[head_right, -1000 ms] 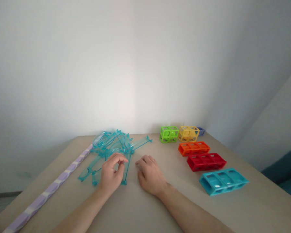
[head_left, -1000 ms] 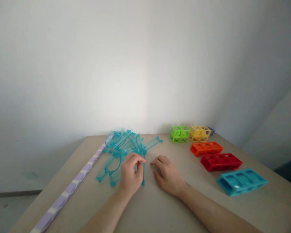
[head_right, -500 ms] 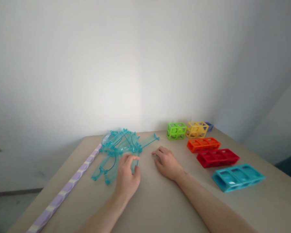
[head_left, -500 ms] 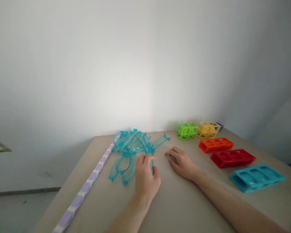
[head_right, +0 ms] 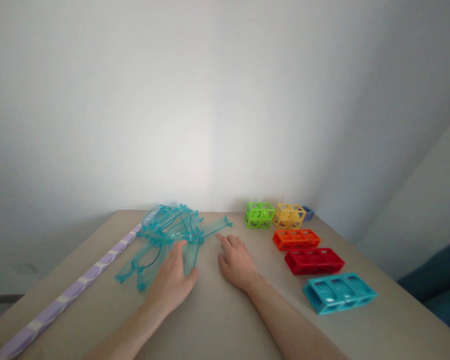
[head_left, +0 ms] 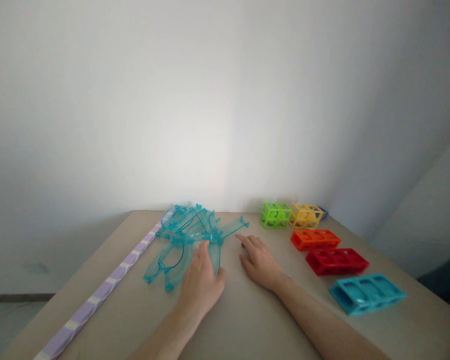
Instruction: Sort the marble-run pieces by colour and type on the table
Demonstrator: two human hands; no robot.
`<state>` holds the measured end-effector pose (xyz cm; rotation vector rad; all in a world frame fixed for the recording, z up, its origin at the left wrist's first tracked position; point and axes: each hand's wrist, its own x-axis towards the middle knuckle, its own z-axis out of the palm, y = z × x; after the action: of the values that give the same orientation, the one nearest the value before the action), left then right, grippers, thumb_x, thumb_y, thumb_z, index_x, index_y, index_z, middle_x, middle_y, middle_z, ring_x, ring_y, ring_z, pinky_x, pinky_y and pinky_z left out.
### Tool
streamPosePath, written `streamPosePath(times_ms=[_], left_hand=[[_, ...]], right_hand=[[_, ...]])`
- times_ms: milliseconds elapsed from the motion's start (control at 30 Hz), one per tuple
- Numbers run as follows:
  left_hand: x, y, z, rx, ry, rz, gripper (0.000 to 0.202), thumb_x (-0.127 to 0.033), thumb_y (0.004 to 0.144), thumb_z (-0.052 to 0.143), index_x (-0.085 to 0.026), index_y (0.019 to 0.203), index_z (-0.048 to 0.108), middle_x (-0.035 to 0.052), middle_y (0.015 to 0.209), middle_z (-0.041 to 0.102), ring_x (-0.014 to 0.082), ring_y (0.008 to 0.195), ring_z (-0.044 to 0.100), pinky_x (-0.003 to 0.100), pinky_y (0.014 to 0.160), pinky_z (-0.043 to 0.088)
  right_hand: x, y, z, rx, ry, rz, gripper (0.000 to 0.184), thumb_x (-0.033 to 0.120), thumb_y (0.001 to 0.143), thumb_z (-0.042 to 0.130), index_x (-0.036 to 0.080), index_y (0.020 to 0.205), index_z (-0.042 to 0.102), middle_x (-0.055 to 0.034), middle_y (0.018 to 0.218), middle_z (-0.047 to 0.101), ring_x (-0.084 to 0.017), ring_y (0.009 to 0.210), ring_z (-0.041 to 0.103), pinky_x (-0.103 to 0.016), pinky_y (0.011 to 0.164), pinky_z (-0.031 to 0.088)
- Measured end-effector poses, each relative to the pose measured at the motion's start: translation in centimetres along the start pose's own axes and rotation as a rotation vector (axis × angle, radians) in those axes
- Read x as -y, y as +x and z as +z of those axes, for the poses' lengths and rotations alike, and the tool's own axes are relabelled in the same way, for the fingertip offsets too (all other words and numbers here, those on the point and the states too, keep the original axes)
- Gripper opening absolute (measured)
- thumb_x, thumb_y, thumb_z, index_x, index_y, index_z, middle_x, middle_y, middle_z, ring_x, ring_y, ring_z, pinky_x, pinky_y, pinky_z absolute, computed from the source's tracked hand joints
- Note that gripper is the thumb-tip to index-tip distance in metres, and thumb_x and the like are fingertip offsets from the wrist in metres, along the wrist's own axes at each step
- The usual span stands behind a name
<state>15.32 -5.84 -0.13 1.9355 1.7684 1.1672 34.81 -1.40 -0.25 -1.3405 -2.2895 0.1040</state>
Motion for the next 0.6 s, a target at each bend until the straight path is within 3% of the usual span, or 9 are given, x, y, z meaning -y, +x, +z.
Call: streamPosePath(times_ms=[167,300,400,500,600], left_hand=[[0.2,0.6,-0.2,0.014,-0.176,-0.162,0.047,-0.022,0.07,0.062,-0.02,0.115,0.049,0.0027,0.081,0.064,0.0212,0.071,0.064,0.031,0.068,0.046],[0.2,0.5,0.1,-0.031,-0.052,-0.07,0.042,-0.02,0.07,0.062,-0.018,0.111,0.053,0.0081,0.093,0.066,0.0248,0.087,0.064,0.035,0.081,0.046],[-0.3,0.1,0.0,0.048,0.132,-0.04,0.04,-0.021,0.075,0.057,-0.015,0.114,0.054,0.014,0.107,0.065,0.0277,0.099,0.062,0.038,0.087,0.045],[-1.4,-0.1,-1.0,0.085,0.26,0.031,0.028,-0.027,0.084,0.051,-0.014,0.106,0.06,0.0135,0.102,0.065,0.0277,0.097,0.062,0.037,0.086,0.045],[-1.7,0.3,-3.3,-0.046,0.284,0.164,0.024,-0.03,0.09,0.044,-0.017,0.092,0.064,0.0096,0.091,0.067,0.0247,0.091,0.061,0.034,0.085,0.045]], right_hand=[[-0.2,-0.1,-0.2,0.008,0.051,-0.018,0.056,0.013,0.084,0.049,0.019,0.139,0.043,-0.0116,0.116,0.059,-0.025,0.108,0.051,-0.041,0.1,0.039],[-0.4,-0.2,-0.1,0.026,0.07,-0.03,0.055,0.015,0.085,0.048,0.017,0.139,0.042,-0.0122,0.125,0.058,-0.027,0.115,0.048,-0.042,0.101,0.037],[-0.5,-0.2,0.0,0.044,0.07,-0.027,0.054,0.017,0.085,0.048,0.017,0.139,0.044,-0.0118,0.13,0.057,-0.027,0.118,0.047,-0.042,0.102,0.036],[-0.5,-0.2,0.1,0.044,0.065,-0.02,0.054,0.017,0.083,0.049,0.017,0.137,0.047,-0.0117,0.13,0.057,-0.027,0.118,0.047,-0.042,0.103,0.034],[-0.5,-0.3,0.0,0.038,0.061,-0.015,0.052,0.017,0.083,0.05,0.017,0.135,0.049,-0.0116,0.131,0.057,-0.026,0.119,0.047,-0.041,0.104,0.034]])
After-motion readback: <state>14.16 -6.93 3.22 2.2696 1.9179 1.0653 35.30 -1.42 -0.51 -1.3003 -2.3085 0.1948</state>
